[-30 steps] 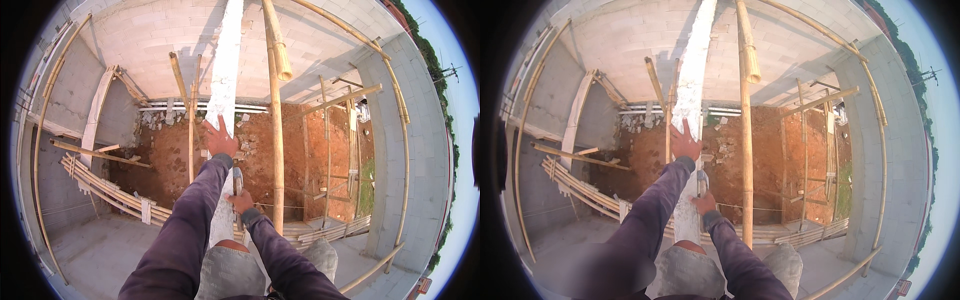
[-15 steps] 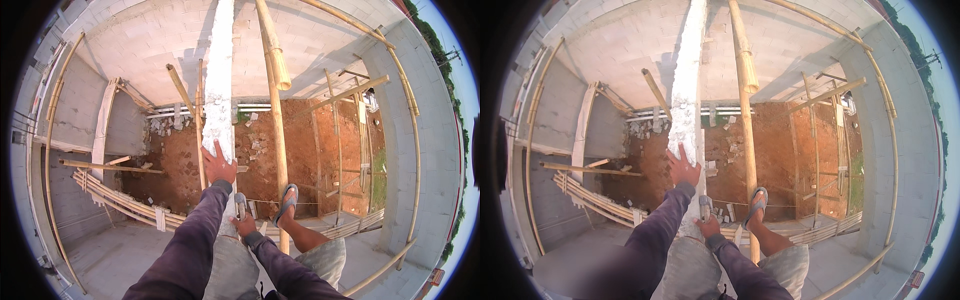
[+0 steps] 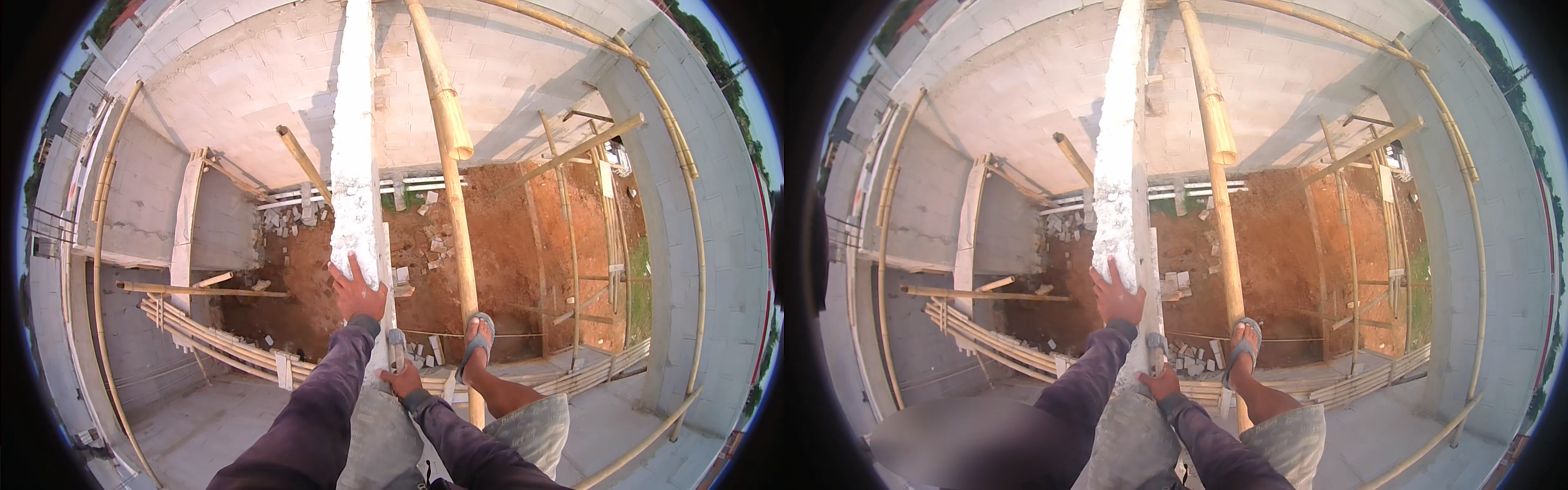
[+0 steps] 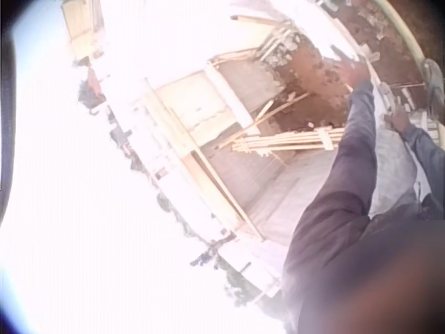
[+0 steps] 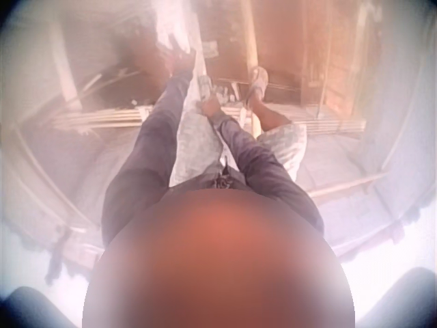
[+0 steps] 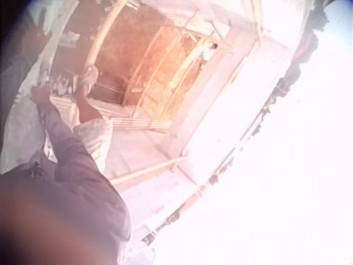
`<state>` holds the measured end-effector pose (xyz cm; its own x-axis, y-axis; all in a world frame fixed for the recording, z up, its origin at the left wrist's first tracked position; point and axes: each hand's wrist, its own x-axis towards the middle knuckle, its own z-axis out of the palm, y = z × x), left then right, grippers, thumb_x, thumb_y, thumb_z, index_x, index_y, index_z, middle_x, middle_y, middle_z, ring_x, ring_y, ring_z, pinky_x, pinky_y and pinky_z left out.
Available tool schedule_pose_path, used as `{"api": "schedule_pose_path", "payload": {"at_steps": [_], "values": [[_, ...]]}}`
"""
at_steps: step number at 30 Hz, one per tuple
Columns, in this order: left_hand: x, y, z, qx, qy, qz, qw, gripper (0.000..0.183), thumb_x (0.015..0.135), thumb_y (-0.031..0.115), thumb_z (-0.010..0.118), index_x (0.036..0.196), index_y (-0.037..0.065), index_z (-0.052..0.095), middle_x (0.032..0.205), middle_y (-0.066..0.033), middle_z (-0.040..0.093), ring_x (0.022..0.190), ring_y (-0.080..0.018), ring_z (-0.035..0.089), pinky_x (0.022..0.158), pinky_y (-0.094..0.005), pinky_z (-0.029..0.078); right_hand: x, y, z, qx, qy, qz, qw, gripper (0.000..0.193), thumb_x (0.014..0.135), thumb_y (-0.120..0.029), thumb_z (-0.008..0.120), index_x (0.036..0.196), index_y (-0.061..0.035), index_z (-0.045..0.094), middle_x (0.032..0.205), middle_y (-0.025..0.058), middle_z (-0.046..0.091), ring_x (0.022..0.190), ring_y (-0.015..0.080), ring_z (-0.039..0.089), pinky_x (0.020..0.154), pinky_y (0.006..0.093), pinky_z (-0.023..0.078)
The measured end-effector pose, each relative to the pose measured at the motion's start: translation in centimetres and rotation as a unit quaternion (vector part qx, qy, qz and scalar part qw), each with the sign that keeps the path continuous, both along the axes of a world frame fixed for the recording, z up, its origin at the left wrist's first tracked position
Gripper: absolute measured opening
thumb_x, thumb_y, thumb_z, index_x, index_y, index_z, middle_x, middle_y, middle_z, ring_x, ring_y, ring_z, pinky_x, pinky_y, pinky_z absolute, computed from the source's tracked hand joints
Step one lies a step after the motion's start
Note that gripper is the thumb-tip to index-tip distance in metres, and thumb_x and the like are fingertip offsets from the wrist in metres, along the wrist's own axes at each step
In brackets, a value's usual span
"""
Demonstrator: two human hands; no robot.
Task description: The person measures and marks a concrete beam using a tape measure and hammer. They walk along the beam, pull the tape measure, and strike the beam to create marks at measured intervals.
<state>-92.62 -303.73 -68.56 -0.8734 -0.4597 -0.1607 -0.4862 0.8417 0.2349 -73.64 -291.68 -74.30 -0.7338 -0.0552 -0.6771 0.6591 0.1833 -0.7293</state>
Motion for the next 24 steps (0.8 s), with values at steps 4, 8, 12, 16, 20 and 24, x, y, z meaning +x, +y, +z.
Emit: {"api": "schedule_pose_path", "payload": {"at_steps": [4,8,12,16,20,24], "values": [[0.1,-0.1,-0.4,-0.031,0.051,0.003,0.998,0.099,0.075,0.037,0.074,0.156,0.017,0.022,0.157,-0.0274,0.015,0.136,-0.0492,0.031,0.103,-0.0601,0.038,-1.6,2.3,0.7,-0.041,-0.141,-0.01,0.989,0.05,0.074,-0.026,0.086,0.105,0.001,0.057,0.072,0.0052,0.061,0.054,0.0136,0.054,0.048,0.0318,0.043],[-5.2,-1.7,-0.5,-0.023,0.204,-0.038,0.978,0.096,0.078,0.038,0.075,0.156,0.015,0.024,0.158,-0.0254,0.016,0.142,-0.0478,0.021,0.105,-0.0673,0.029,-4.3,5.7,-0.4,-0.072,-0.082,-0.139,0.984,0.034,0.079,-0.014,0.081,0.097,-0.0058,0.053,0.067,0.0046,0.057,0.046,0.0134,0.05,0.041,0.0311,0.038],[-19.9,-4.0,-0.2,0.006,0.21,-0.031,0.977,0.093,0.081,0.04,0.072,0.155,0.014,0.023,0.156,-0.0256,0.019,0.142,-0.0496,0.022,0.104,-0.0703,0.028,-12.1,9.5,-2.4,-0.038,-0.111,-0.282,0.952,0.026,0.078,-0.008,0.077,0.088,-0.0069,0.053,0.059,0.0037,0.052,0.04,0.0151,0.048,0.037,0.0325,0.038],[-29.6,-4.6,-0.6,0.024,0.079,0.022,0.996,0.097,0.079,0.052,0.07,0.156,0.017,0.022,0.154,-0.0264,0.022,0.139,-0.0474,0.028,0.101,-0.069,0.031,-24.3,12.7,-2.3,0.052,0.026,-0.27,0.961,0.023,0.078,-0.012,0.077,0.084,-0.0059,0.056,0.061,0.0063,0.057,0.043,0.016,0.053,0.04,0.0318,0.04],[-29.8,-5.1,-2.0,-0.034,0.04,0.006,0.999,0.098,0.076,0.054,0.069,0.155,0.018,0.024,0.149,-0.0266,0.028,0.132,-0.0456,0.035,0.098,-0.0663,0.034,-37.9,14.8,-0.6,0.268,0.209,-0.127,0.932,0.029,0.079,-0.019,0.078,0.093,0.0011,0.061,0.075,0.011,0.065,0.067,0.025,0.067,0.061,0.0385,0.052],[-29.6,-4.8,-2.2,-0.056,0.07,-0.002,0.996,0.093,0.08,0.05,0.067,0.156,0.016,0.025,0.151,-0.031,0.026,0.135,-0.0487,0.034,0.099,-0.0651,0.033,-51.5,15.0,1.6,0.337,0.297,-0.066,0.891,0.042,0.073,-0.022,0.081,0.094,0.0079,0.061,0.097,0.0293,0.066,0.091,0.0467,0.065,0.08,0.0485,0.051]]}}
